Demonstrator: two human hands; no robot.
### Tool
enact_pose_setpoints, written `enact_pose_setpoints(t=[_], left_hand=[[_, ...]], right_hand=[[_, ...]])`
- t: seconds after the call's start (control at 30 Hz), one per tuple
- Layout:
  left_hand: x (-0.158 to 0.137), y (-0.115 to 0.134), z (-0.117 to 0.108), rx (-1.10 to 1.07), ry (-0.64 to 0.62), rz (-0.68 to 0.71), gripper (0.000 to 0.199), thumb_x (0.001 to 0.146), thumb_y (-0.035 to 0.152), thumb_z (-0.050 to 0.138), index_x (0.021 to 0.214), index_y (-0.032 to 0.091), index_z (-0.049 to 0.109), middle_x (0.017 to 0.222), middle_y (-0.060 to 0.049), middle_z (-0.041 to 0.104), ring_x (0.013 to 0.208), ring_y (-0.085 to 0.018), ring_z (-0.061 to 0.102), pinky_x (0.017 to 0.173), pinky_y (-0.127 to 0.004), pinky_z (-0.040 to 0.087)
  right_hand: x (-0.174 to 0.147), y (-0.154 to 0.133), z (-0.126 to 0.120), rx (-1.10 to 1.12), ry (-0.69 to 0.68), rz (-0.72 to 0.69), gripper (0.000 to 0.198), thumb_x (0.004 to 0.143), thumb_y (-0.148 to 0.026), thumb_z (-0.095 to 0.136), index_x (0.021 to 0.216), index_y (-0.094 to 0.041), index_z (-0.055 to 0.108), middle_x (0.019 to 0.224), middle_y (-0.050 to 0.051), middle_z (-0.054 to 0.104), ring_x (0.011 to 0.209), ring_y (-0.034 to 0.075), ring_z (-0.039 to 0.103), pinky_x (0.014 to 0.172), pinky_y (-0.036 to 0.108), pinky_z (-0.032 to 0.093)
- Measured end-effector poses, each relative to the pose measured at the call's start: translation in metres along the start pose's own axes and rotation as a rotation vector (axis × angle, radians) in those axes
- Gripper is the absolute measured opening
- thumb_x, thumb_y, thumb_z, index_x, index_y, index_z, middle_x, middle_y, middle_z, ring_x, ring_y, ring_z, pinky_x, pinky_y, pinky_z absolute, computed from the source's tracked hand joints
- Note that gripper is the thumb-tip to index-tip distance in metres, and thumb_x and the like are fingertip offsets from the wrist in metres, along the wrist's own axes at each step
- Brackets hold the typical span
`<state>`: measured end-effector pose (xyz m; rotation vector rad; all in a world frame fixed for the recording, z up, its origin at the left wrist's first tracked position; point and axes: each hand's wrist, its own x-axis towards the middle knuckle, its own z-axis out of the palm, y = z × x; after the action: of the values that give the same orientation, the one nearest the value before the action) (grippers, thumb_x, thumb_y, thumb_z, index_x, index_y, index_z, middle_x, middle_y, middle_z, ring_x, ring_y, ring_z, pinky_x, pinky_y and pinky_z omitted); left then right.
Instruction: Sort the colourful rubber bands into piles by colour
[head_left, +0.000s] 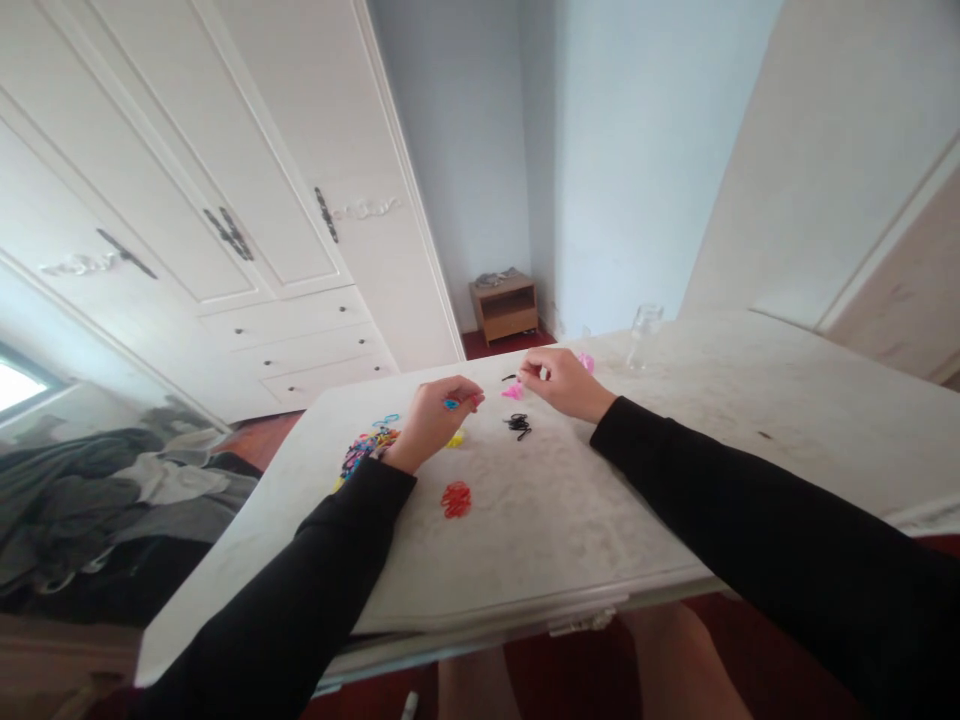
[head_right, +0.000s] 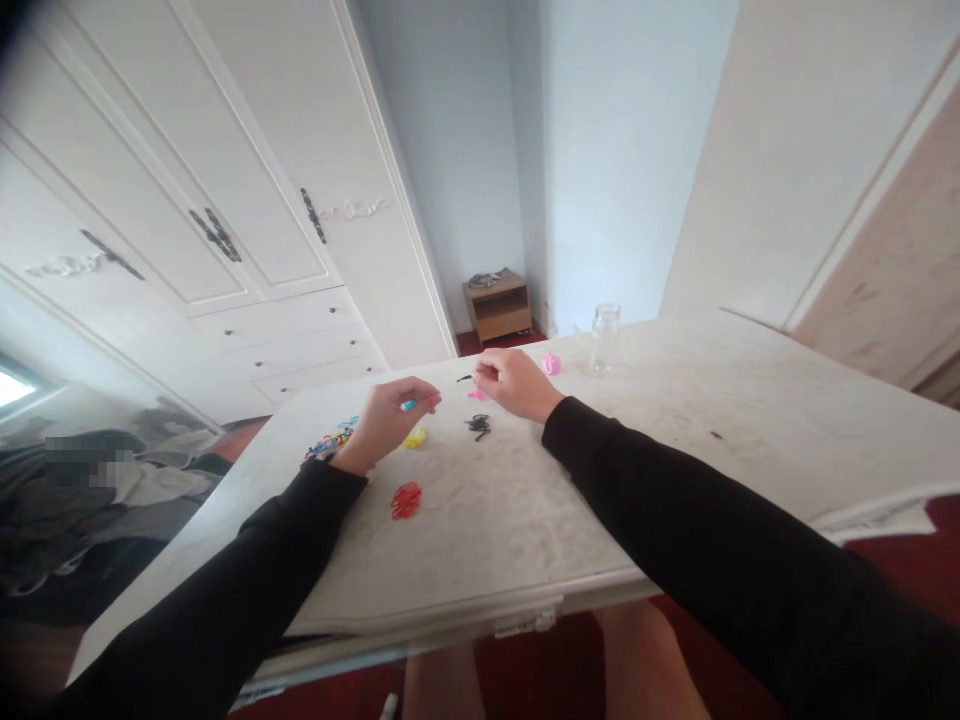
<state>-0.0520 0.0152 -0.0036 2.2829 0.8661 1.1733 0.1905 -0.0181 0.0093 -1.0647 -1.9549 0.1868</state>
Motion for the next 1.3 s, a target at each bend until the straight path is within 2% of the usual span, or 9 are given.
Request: enact_pose_setpoints(t=[0.13,0.27,0.43,0.53,0.63,0.8,1.03,1.3], left_hand=[[0.001,-0.006,-0.001,-0.134,0.048,-0.036,0.016,0.081,0.031,0.078,0.085,0.017,0.071,0.074,-0.004,0.077,0.064,-0.017,0.074,0.067,-0.029,0.062],[0.0,-0.005,0.002,-0.178,0.029,-0.065,0.021,0.081,0.034,0.08,0.084,0.016,0.07,0.078,-0.006,0.079,0.071,-0.019,0.077,0.074,-0.032,0.064],[-0.003,-0.006,0.008,-0.223,0.0,-0.092,0.026,0.082,0.041,0.08,0.086,0.017,0.07,0.084,-0.009,0.08,0.08,-0.023,0.08,0.079,-0.037,0.067],[-0.005,-0.006,0.01,-0.206,-0.016,-0.108,0.027,0.082,0.041,0.081,0.089,0.017,0.071,0.084,-0.009,0.081,0.081,-0.024,0.081,0.079,-0.036,0.066],[-0.006,-0.004,0.011,-0.212,-0.018,-0.143,0.027,0.081,0.039,0.082,0.091,0.017,0.071,0.079,-0.007,0.079,0.08,-0.025,0.081,0.074,-0.033,0.065],[-0.007,0.002,0.013,-0.294,-0.015,-0.119,0.031,0.078,0.039,0.085,0.093,0.017,0.068,0.078,-0.005,0.079,0.078,-0.023,0.08,0.07,-0.031,0.064],[-0.007,0.005,0.016,-0.274,-0.041,-0.094,0.025,0.076,0.034,0.084,0.091,0.018,0.071,0.073,-0.004,0.078,0.068,-0.019,0.077,0.062,-0.027,0.06],[-0.007,0.005,0.019,-0.355,-0.031,-0.131,0.016,0.075,0.029,0.082,0.078,0.017,0.071,0.073,-0.004,0.078,0.067,-0.017,0.074,0.063,-0.026,0.058]], right_hand=[[-0.002,0.008,-0.007,-0.022,-0.153,-0.044,0.016,0.085,-0.018,0.066,0.07,-0.017,0.069,0.069,0.001,0.065,0.064,0.014,0.055,0.065,0.028,0.039],[-0.007,0.007,-0.001,-0.028,-0.297,-0.095,0.01,0.078,-0.01,0.07,0.073,-0.017,0.076,0.07,0.001,0.07,0.063,0.013,0.059,0.065,0.027,0.042],[-0.009,0.007,0.004,-0.022,-0.37,-0.083,0.009,0.072,-0.011,0.075,0.072,-0.02,0.079,0.066,-0.001,0.071,0.058,0.013,0.059,0.06,0.026,0.041],[-0.01,0.007,0.003,-0.031,-0.338,-0.054,0.009,0.07,-0.012,0.077,0.071,-0.021,0.079,0.065,-0.001,0.071,0.057,0.013,0.058,0.06,0.026,0.041],[-0.009,0.002,0.004,-0.014,-0.25,-0.043,0.003,0.075,-0.021,0.079,0.078,-0.019,0.078,0.068,-0.001,0.071,0.059,0.013,0.059,0.061,0.027,0.042],[-0.01,-0.013,0.009,0.095,-0.175,-0.086,0.022,0.08,-0.035,0.084,0.091,-0.017,0.077,0.077,0.001,0.072,0.066,0.014,0.063,0.064,0.026,0.046],[-0.013,-0.023,0.016,0.152,-0.148,-0.056,0.018,0.089,-0.034,0.075,0.081,-0.017,0.074,0.072,0.001,0.073,0.064,0.013,0.064,0.064,0.025,0.047],[-0.014,-0.024,0.013,0.129,-0.146,-0.056,0.01,0.086,-0.024,0.071,0.082,-0.017,0.077,0.071,0.001,0.074,0.065,0.014,0.066,0.067,0.025,0.047]])
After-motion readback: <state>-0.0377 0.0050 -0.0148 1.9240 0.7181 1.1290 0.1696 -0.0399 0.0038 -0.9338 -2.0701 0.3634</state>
